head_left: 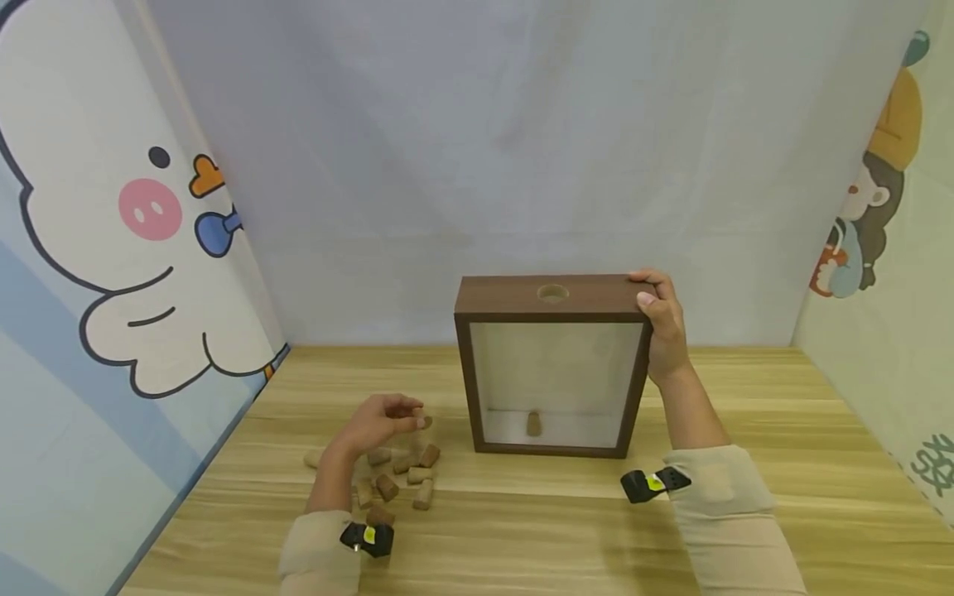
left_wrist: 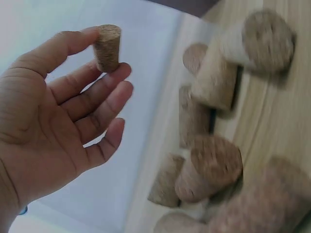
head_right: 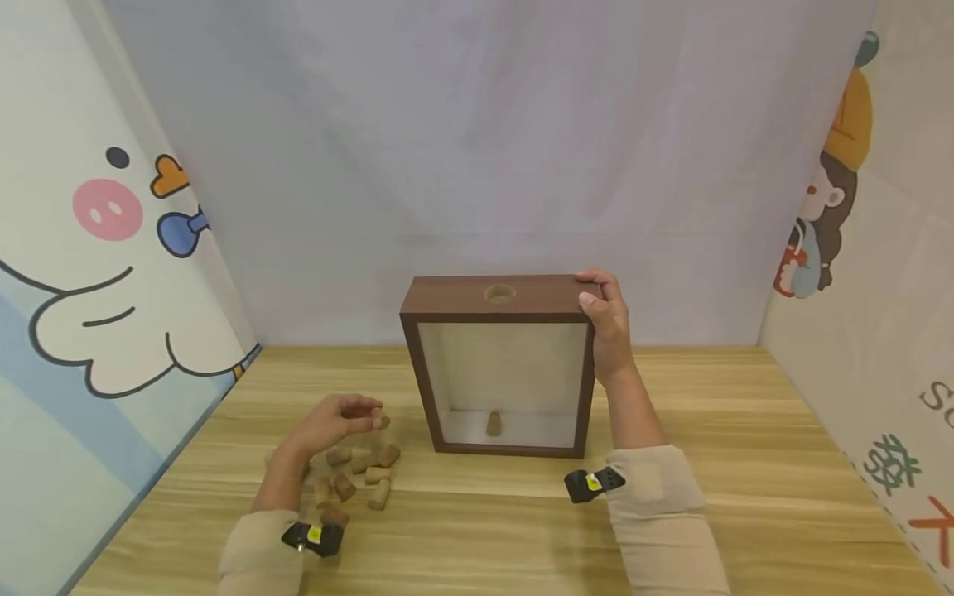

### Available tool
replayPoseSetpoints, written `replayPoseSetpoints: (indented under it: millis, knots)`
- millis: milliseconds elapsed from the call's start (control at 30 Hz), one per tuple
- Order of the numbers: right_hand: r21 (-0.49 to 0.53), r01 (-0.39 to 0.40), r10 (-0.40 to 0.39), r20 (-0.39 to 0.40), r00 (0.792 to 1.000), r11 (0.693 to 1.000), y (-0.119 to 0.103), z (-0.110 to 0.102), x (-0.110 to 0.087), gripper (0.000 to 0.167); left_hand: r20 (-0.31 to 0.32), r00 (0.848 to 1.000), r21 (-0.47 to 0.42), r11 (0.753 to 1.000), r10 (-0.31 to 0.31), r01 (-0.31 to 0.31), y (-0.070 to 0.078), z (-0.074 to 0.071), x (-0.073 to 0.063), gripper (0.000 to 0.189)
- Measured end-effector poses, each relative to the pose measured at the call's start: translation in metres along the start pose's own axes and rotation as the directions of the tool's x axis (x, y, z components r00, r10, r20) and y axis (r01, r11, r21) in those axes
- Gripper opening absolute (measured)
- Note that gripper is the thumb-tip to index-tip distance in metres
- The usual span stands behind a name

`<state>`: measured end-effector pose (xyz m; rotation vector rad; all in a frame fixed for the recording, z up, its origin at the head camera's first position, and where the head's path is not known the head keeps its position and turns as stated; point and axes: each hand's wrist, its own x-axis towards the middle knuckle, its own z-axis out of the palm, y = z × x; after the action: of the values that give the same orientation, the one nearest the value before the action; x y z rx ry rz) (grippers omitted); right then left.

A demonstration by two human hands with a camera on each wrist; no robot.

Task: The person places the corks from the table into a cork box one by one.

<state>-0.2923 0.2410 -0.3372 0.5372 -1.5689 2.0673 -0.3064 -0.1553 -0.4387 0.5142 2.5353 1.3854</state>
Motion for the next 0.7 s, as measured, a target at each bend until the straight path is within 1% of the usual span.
replayPoseSetpoints:
  millis: [100, 167, 233, 333, 433, 500, 600, 700]
  knots:
    - [0.011, -0.006, 0.006, 0.009, 1.000, 1.000, 0.002, -0.001, 0.001, 0.026, -0.050, 0.999, -0.039, 0.999, 0.013, -0.015, 0.009, 0.003, 0.001, 0.044]
    - [0.006, -0.005, 0.005, 0.006, 1.000, 1.000, 0.002, -0.001, 0.002, 0.026, -0.095, 0.995, -0.075, 0.997, 0.016, -0.024, 0.017, 0.006, 0.002, 0.044]
    - [0.004, -0.002, 0.002, 0.003, 1.000, 1.000, 0.003, -0.002, 0.003, 0.026, -0.137, 0.990, -0.147, 0.988, 0.017, -0.038, 0.025, 0.009, 0.002, 0.044]
    - [0.016, -0.003, 0.003, 0.003, 1.000, 1.000, 0.004, -0.002, 0.004, 0.025, -0.201, 0.980, -0.274, 0.960, -0.004, -0.052, 0.035, 0.013, 0.002, 0.043]
    - [0.032, -0.014, 0.014, 0.009, 1.000, 0.999, 0.005, -0.002, 0.004, 0.025, -0.242, 0.969, -0.397, 0.916, -0.045, -0.056, 0.046, 0.016, 0.002, 0.042]
    - [0.034, -0.022, 0.022, 0.010, 1.000, 0.999, 0.005, -0.002, 0.004, 0.025, -0.257, 0.964, -0.444, 0.894, -0.068, -0.056, 0.053, 0.017, 0.002, 0.041]
    - [0.043, -0.031, 0.030, 0.013, 0.999, 0.999, 0.006, -0.003, 0.003, 0.025, -0.292, 0.952, -0.476, 0.877, -0.088, -0.065, 0.065, 0.018, 0.003, 0.038]
    - [0.051, -0.030, 0.029, 0.013, 0.999, 0.998, 0.005, -0.003, 0.003, 0.025, -0.347, 0.932, -0.517, 0.851, -0.105, -0.097, 0.079, 0.019, 0.003, 0.039]
